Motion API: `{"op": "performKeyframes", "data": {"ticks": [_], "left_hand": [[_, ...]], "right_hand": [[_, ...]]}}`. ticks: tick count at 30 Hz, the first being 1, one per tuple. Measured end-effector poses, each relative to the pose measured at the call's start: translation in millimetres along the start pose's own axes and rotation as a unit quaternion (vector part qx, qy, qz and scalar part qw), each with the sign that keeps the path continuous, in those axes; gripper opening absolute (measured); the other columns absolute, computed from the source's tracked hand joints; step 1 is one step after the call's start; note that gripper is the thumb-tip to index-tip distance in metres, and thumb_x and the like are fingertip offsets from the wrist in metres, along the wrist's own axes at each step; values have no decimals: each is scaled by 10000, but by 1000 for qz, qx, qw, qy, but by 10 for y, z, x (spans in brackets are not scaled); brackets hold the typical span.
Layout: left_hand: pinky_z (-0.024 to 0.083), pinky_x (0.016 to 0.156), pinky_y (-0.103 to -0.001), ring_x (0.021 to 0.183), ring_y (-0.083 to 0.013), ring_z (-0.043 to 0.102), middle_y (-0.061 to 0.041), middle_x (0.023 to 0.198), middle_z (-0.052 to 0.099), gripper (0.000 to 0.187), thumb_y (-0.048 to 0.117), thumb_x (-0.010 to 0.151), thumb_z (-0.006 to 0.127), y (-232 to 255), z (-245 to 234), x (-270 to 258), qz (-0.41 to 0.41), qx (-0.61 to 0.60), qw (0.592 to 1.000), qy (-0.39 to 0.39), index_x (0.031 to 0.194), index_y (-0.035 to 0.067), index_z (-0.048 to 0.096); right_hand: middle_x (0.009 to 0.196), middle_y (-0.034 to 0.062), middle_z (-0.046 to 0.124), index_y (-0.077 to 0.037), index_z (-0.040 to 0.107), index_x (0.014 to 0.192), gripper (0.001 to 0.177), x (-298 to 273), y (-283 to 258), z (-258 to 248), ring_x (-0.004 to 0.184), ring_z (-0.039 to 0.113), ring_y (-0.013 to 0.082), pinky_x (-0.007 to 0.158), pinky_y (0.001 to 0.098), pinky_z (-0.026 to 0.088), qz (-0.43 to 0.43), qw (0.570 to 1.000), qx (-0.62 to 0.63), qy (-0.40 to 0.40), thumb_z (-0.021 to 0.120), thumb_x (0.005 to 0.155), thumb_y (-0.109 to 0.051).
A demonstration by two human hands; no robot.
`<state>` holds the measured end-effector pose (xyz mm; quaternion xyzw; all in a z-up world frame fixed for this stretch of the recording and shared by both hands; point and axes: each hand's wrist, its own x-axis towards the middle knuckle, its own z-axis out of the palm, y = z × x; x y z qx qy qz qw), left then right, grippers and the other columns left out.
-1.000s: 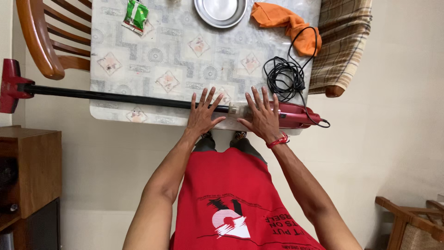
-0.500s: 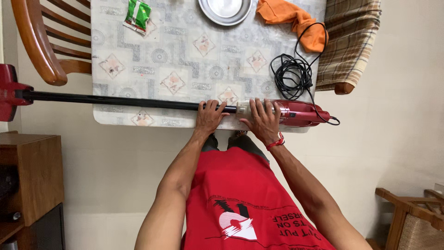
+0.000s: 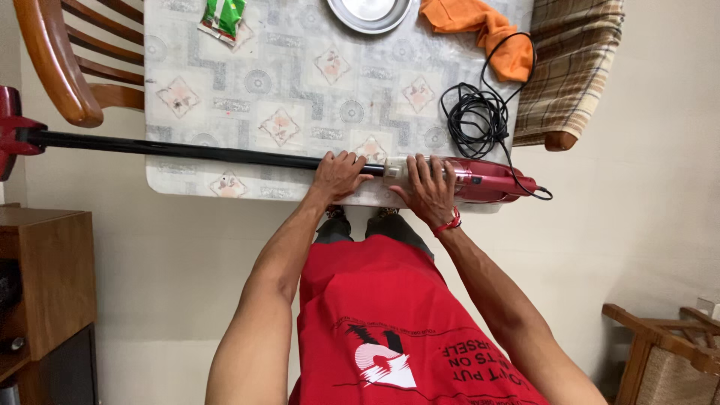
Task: The person unplugs a vacuum cleaner cord from a wall socket, coils the cord, and places it on a table. They then detach the vacuum's wand and floor head, laying the components on the table.
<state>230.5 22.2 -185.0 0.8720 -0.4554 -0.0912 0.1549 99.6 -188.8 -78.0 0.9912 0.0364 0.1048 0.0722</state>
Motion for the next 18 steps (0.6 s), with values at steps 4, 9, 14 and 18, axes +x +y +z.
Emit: {"op": "performKeyframes", "data": {"ticks": [4, 9, 14, 18], "left_hand": [[512, 629, -399, 750, -228, 674, -91, 829, 694, 587, 653, 981, 485, -67, 35, -14, 32, 29, 998, 41, 1089, 108, 676], [523, 488, -384, 560, -233, 660, -87, 699, 672, 609, 687, 984, 476, -134, 36, 92, 58, 29, 998, 10, 954, 108, 665], [511, 480, -385, 507, -232, 628, -84, 617, 654, 639, 705, 998, 486, -132, 4, 121, 44, 4, 998, -53, 903, 97, 658], [518, 492, -354, 526, -199, 611, -68, 626, 615, 626, 695, 987, 539, -129, 88, -46, 68, 20, 996, 50, 889, 87, 651]], "right_hand": [[1311, 116, 650, -63, 638, 1354, 788, -12, 31, 86, 1250, 570, 328, 1117, 536, 348, -11, 999, 0, 30, 635, 919, -719], [1318, 97, 666, -53, 647, 1367, 782, -60, 22, 79, 1257, 577, 307, 1146, 508, 358, -6, 999, -29, 32, 663, 939, -707], [1323, 93, 665, -69, 649, 1361, 770, -134, 79, 94, 1244, 572, 309, 1122, 503, 361, -17, 999, -8, 43, 653, 934, -710], [1322, 81, 661, -78, 649, 1370, 778, -94, 45, 115, 1248, 573, 299, 1121, 491, 360, -6, 999, 3, 43, 637, 931, -721]]}}
